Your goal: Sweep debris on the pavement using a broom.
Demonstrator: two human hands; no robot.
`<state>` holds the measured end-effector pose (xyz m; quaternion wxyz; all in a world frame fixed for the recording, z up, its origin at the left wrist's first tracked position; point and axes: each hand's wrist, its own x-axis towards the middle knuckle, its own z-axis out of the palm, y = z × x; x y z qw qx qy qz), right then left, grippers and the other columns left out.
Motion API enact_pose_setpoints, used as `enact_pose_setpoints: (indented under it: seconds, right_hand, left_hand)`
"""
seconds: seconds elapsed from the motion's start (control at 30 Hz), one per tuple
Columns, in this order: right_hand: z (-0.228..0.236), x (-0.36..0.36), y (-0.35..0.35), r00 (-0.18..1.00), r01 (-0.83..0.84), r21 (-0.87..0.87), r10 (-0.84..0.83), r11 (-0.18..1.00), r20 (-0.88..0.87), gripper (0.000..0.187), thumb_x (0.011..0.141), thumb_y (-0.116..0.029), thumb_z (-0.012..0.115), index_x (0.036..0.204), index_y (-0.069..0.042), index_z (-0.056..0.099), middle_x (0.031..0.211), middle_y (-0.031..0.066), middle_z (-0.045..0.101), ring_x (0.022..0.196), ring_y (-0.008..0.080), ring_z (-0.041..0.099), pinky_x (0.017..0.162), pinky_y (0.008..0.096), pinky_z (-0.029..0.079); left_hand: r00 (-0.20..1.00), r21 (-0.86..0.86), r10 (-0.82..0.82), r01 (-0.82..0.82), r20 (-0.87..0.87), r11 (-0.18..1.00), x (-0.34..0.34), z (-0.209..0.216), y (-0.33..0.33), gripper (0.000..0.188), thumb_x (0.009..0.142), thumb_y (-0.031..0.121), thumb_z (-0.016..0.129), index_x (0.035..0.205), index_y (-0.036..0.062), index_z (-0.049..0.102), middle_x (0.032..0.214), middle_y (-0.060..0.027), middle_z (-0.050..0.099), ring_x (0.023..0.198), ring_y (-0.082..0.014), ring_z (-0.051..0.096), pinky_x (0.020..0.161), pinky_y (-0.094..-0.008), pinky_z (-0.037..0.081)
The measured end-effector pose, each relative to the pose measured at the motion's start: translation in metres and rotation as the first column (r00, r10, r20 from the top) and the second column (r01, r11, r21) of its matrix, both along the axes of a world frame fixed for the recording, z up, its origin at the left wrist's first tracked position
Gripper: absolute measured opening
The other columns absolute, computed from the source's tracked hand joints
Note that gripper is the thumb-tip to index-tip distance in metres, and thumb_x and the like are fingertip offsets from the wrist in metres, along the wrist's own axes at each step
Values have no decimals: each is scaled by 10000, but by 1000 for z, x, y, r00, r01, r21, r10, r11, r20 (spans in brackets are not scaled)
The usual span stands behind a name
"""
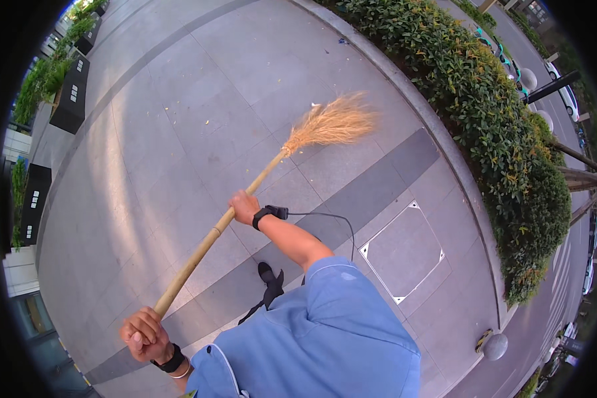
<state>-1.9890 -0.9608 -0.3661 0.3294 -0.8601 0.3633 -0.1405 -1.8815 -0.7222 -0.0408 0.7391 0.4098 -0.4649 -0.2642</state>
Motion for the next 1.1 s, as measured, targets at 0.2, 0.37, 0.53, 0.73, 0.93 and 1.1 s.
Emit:
enact_pose_setpoints:
  seconds: [0.2, 0.37, 0.53, 0.73, 0.93, 1.1]
  right_hand:
    - [56, -11, -74, 998, 33, -349, -15, 936, 54, 69, 685, -89, 614, 669, -153, 634, 784, 0, 609, 887, 218, 567, 634, 387, 502]
    - [75, -29, -18, 976, 215, -328, -188, 920, 112, 53, 646, -76, 635, 649, -129, 629, 703, 18, 601, 819, 230, 561, 593, 367, 496]
    - [70, -151, 70, 866, 496, -94, -500, 863, -19, 43, 641, -58, 630, 651, -95, 611, 708, 63, 608, 798, 281, 563, 624, 396, 492]
    - [26, -314, 192, 356, 933, -46, -934, 356, 0, 204, 604, 32, 611, 763, -81, 550, 838, 109, 543, 889, 331, 506, 714, 425, 453]
    - [-94, -442, 342, -147, 987, -85, -984, -139, -101, 174, 580, 21, 649, 688, -89, 566, 828, 135, 574, 853, 346, 533, 758, 426, 419]
    - [-96, -526, 301, -270, 960, -108, -957, -260, -102, 101, 630, -2, 631, 671, -82, 585, 823, 129, 583, 872, 337, 535, 779, 422, 439]
  left_hand:
    - [992, -72, -97, 103, 75, 992, -31, 5, -23, 347, 780, 75, 489, 518, 135, 269, 367, 17, 346, 291, -92, 321, 373, -273, 291]
    - [923, -155, -354, 331, -153, 931, 50, 27, -6, 320, 811, 68, 451, 543, 134, 289, 409, 2, 354, 329, -92, 312, 427, -289, 303]
    - [655, -95, -680, 693, -330, 714, 75, 2, -87, 356, 846, 60, 431, 547, 166, 271, 378, 33, 310, 286, -63, 262, 381, -211, 288]
    - [219, -86, -875, 956, -431, 282, -122, -66, -208, 338, 800, 83, 428, 523, 117, 238, 376, -5, 285, 300, -128, 241, 333, -310, 231]
    - [-173, 276, -838, 893, -518, -355, -348, -117, -176, 372, 772, 3, 532, 484, 37, 300, 438, -31, 331, 418, -112, 292, 417, -282, 217]
    - [-189, 203, -856, 926, -481, -319, -420, -118, -212, 352, 760, -31, 497, 467, 20, 310, 444, -31, 370, 421, -119, 305, 412, -282, 234]
